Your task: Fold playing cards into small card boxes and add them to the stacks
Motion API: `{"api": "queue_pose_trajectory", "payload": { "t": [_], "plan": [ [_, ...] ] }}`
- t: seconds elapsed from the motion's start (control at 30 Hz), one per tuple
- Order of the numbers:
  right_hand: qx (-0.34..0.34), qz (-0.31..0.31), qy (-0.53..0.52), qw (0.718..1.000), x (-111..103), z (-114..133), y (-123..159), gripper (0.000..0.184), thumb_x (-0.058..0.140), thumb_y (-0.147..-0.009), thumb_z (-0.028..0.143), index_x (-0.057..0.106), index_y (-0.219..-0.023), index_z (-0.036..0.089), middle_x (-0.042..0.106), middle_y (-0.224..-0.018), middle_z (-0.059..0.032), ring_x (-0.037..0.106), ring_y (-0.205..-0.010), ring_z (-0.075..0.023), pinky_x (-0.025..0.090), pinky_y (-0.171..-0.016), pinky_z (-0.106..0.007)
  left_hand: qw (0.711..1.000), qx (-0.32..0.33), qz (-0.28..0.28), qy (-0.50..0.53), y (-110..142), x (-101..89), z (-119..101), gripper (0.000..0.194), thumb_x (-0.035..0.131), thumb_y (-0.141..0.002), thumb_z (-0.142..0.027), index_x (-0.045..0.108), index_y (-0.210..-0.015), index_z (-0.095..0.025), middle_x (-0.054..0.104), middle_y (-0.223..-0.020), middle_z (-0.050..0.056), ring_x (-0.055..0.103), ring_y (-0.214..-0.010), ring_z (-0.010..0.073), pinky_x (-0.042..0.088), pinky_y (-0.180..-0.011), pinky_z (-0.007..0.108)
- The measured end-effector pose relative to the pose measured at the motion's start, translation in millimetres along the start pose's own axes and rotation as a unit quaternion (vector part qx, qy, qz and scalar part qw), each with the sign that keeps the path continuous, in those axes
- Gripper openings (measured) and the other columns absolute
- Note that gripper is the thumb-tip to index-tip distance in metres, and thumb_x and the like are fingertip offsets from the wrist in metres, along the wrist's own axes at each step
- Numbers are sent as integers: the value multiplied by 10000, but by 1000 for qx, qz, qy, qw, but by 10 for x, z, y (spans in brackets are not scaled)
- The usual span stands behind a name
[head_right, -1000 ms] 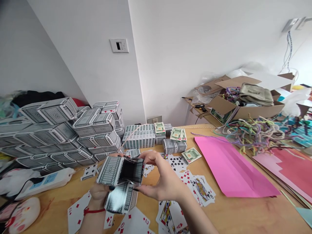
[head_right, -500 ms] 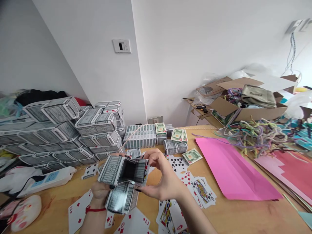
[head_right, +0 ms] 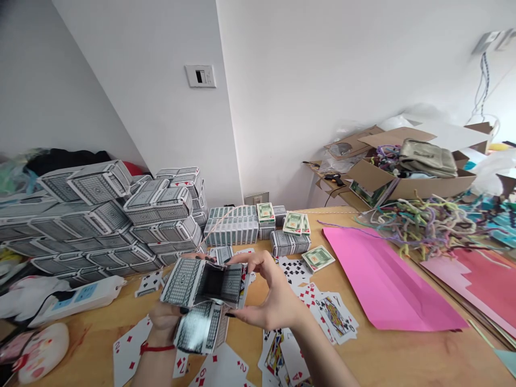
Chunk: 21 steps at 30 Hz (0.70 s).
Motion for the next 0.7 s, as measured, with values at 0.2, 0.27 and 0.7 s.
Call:
{"api": "queue_pose_trajectory", "payload": {
  "t": [0.2, 0.27, 0.7],
  "plan": [
    [-19, -17, -24, 999, -12, -31, -6, 499, 717, -608, 214, 307, -891, 255, 510, -1062, -87, 508, -967, -233, 416, -814, -379, 994, -29, -21, 102, -8, 48, 20, 769, 812, -195, -161, 660, -949, -172, 712, -785, 69, 625, -837, 350, 532, -699, 413],
    [-21, -16, -33, 999, -11, -45, -9, 508, 718, -600, 189, 311, -897, 257, 503, -1054, -81, 501, -958, -229, 409, -809, -376, 991, -31, -18, 129, -6, 71, 15, 720, 785, -213, -96, 665, -919, -170, 712, -793, 66, 631, -829, 340, 536, -687, 401],
    [-17, -24, -72, 997, -14, -78, -6, 512, 705, -594, 151, 308, -899, 261, 470, -1042, -75, 492, -937, -230, 408, -772, -373, 989, -18, 46, 140, -21, 99, 45, 280, 776, -342, -201, 684, -604, -170, 649, -481, 25, 638, -807, 325, 501, -771, 438]
  ]
}}
Point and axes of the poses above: each hand's wrist, its own y-axis away from the middle knuckle, its own x-axis out of the palm, z = x × y, the point moved 7 cm from there along -y, towards the middle knuckle
